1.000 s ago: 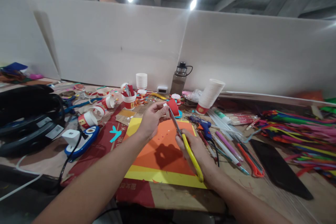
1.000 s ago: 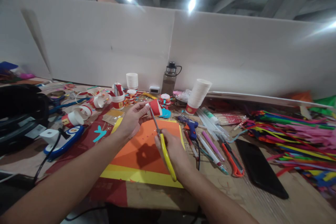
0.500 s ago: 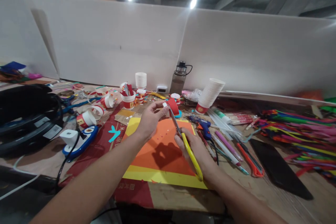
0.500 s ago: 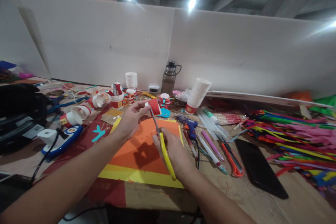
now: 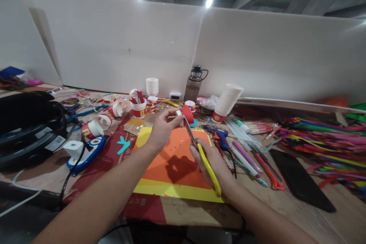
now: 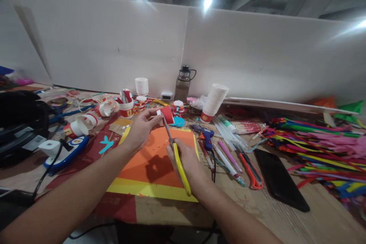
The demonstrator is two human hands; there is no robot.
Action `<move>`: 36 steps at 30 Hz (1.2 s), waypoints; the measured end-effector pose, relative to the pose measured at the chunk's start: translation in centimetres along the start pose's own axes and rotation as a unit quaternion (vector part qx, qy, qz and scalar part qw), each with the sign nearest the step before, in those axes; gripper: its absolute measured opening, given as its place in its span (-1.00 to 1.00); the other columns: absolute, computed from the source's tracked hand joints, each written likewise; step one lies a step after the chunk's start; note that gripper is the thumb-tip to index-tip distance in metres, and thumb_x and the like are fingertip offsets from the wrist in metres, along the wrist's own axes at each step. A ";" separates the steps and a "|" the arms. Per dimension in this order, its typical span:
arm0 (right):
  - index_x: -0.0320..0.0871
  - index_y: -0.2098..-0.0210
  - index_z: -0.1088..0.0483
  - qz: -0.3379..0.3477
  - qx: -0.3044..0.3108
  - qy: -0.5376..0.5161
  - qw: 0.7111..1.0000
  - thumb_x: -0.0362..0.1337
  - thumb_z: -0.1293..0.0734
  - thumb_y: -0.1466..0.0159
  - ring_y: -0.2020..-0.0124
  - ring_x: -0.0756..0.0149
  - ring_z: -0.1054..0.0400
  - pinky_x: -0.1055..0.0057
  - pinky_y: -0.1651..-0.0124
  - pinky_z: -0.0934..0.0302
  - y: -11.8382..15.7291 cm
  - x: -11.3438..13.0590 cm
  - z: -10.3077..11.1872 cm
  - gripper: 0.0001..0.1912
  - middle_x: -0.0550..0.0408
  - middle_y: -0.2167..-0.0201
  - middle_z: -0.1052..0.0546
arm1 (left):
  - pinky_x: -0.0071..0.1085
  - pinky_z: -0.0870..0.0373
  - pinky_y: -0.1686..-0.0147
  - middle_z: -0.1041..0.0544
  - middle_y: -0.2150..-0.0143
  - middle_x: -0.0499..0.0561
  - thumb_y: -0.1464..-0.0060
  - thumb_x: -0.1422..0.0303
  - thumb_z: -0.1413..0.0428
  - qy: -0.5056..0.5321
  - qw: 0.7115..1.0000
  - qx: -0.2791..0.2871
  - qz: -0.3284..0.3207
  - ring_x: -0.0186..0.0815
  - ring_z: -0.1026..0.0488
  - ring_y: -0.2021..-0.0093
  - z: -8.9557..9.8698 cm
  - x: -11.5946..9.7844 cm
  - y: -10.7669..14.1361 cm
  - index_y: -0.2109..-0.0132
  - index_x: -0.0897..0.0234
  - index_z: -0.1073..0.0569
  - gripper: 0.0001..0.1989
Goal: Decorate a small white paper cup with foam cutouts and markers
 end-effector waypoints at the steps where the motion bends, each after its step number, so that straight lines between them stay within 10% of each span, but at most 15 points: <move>1: -0.11 0.30 -0.27 0.000 -0.003 0.001 1.000 -0.06 -0.14 -0.31 0.63 0.43 -0.22 0.50 0.52 -0.11 0.0 0.0 0.0 -0.74 0.22 0.61 -0.33 | -0.26 -0.50 0.16 -0.55 0.13 0.08 0.10 0.26 -0.32 0.002 1.000 0.001 0.001 -0.31 -0.52 0.23 0.0 -0.1 0.0 0.07 0.31 -0.50 -0.58; 36: -0.09 0.32 -0.16 -0.082 0.033 -0.132 0.987 0.06 -0.12 -0.30 0.69 0.50 -0.16 0.58 0.67 -0.05 0.4 0.6 -0.8 -0.67 0.28 0.60 -0.27 | -0.29 -0.46 0.18 -0.57 0.17 0.08 0.11 0.23 -0.31 -0.093 0.995 -0.002 -0.019 -0.30 -0.51 0.26 0.6 0.5 -0.3 0.07 0.31 -0.50 -0.56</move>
Point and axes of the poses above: each hand's wrist, its own y-axis away from the middle knuckle, its own z-axis out of the back of the hand, x = y × z, the point moved 3 cm from there along -y, towards the middle knuckle
